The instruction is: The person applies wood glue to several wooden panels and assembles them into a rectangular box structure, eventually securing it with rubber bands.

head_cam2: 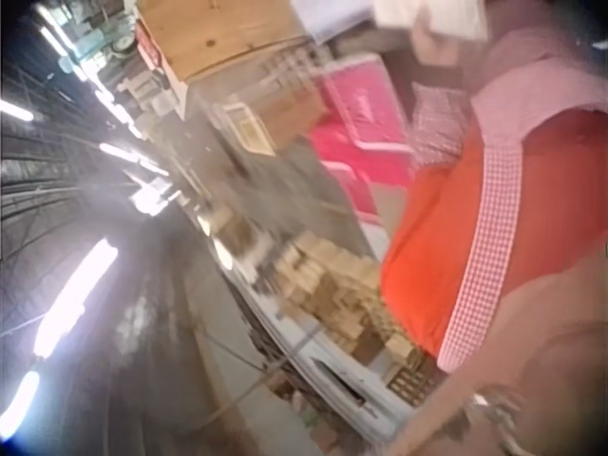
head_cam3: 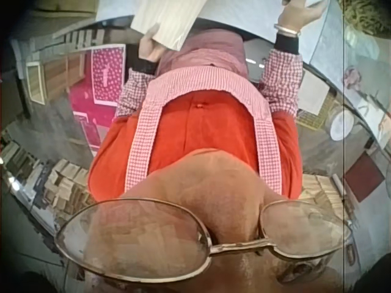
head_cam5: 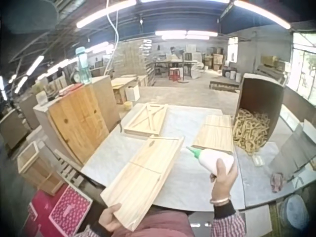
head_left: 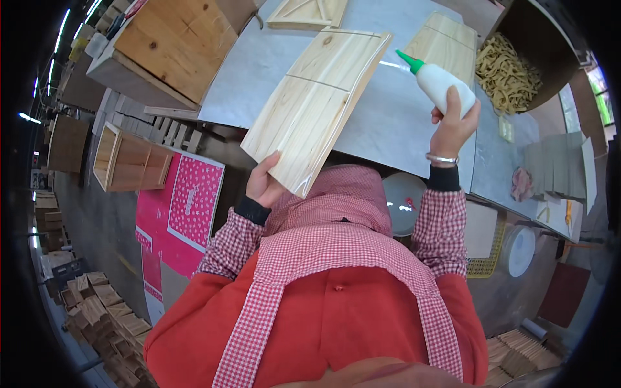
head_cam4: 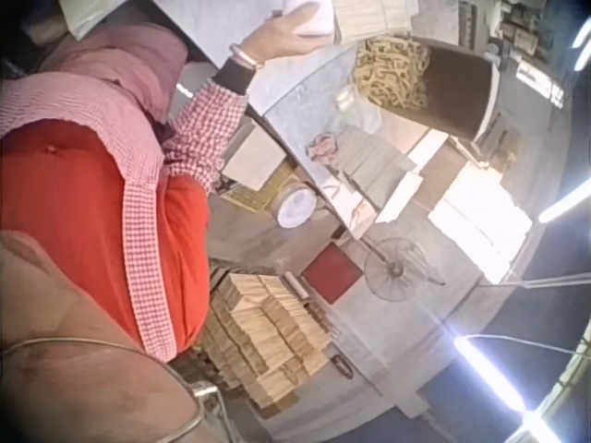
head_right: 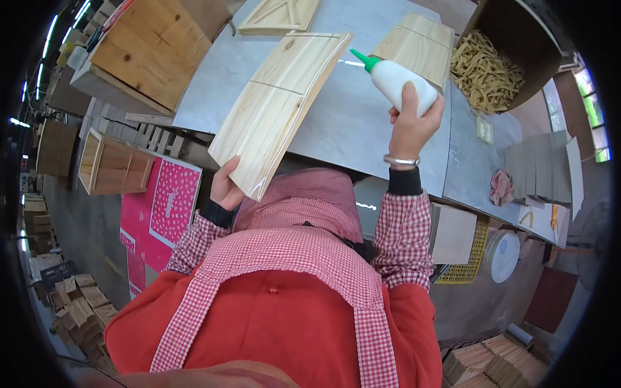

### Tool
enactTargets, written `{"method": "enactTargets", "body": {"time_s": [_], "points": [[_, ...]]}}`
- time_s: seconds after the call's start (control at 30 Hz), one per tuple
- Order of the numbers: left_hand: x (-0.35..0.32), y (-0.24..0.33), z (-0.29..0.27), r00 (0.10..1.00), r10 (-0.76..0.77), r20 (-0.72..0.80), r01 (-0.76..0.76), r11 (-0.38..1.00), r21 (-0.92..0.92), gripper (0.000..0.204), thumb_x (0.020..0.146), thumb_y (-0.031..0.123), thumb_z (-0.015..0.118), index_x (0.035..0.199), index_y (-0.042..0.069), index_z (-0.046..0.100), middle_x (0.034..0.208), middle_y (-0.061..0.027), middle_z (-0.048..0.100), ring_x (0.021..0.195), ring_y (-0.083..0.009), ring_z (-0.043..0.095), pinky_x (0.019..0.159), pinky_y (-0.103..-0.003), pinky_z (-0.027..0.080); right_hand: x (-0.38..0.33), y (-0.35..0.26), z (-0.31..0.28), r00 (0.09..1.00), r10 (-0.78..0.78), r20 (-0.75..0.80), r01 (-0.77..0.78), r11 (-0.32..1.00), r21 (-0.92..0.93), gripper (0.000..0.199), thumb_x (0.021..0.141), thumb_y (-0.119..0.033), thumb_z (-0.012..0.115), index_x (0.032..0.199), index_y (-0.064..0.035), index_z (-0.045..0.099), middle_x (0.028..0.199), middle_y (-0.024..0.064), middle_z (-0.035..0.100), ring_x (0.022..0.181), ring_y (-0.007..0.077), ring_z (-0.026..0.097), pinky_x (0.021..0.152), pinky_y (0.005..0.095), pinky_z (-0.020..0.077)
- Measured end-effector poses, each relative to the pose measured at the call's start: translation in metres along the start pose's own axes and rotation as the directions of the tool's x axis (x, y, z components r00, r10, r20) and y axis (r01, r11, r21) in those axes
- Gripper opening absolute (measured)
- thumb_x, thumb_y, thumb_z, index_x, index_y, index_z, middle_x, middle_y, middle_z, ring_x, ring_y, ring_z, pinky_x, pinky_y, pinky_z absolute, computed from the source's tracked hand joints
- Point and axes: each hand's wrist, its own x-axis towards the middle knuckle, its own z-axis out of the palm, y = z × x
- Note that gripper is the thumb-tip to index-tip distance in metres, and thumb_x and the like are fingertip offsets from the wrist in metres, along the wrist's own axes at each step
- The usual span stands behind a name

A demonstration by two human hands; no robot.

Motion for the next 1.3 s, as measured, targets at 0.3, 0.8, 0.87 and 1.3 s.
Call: {"method": "enactTargets", "body": {"time_s": [0.3,0.8,0.87,1.3], "points": [[-0.009,-0.002,-0.011,1.0,-0.012,0.017,0.012,1.0,0.011,0.067,0.094,0.015,0.063,0.15,-0.001,0.031,0.146,-0.0219,0.048,0.133,-0.0358,0.05,0.114,-0.051,0.038,0.04,0.016,0.016,0.998,-0.063,-0.005,0.062,0.988,-0.145,0.04,0.088,-0.023,0.076,0.109,0.0018,0.052,0.084,0.0106,0.062,0.05,0.0123,0.057,0.04,0.0251,0.0455],[0.001,0.108,-0.086,0.909,0.229,-0.347,-0.096,0.928,0.361,0.058,0.101,0.029,0.059,0.146,0.001,0.037,0.144,-0.0175,0.051,0.132,-0.0306,0.052,0.107,-0.047,0.047,0.004,0.009,-0.004,0.996,0.057,-0.062,-0.053,0.997,0.06,0.035,0.095,-0.027,0.065,0.109,-0.0003,0.049,0.08,0.0088,0.059,0.05,0.0125,0.052,0.041,0.025,0.0378],[0.0,0.125,-0.073,0.895,0.131,-0.427,0.065,0.908,0.414,0.063,0.102,0.041,0.055,0.144,-0.002,0.039,0.14,-0.0173,0.055,0.128,-0.0298,0.056,0.1,-0.045,0.054,0.006,0.012,-0.006,0.992,0.09,-0.09,-0.083,0.994,0.077,0.033,0.096,-0.028,0.064,0.108,-0.0008,0.049,0.08,0.0089,0.059,0.051,0.0127,0.052,0.041,0.025,0.0375],[0.26,0.115,0.128,0.744,0.009,0.668,-0.266,-0.913,0.308,0.042,0.086,0.024,0.072,0.122,0.006,0.06,0.116,-0.0178,0.061,0.106,-0.0346,0.061,0.084,-0.043,0.052,0.019,0.028,-0.032,0.959,0.177,-0.223,-0.13,0.969,0.21,0.035,0.096,-0.027,0.058,0.116,0.0008,0.05,0.084,0.0113,0.058,0.05,0.0134,0.047,0.042,0.0252,0.0346]]}}
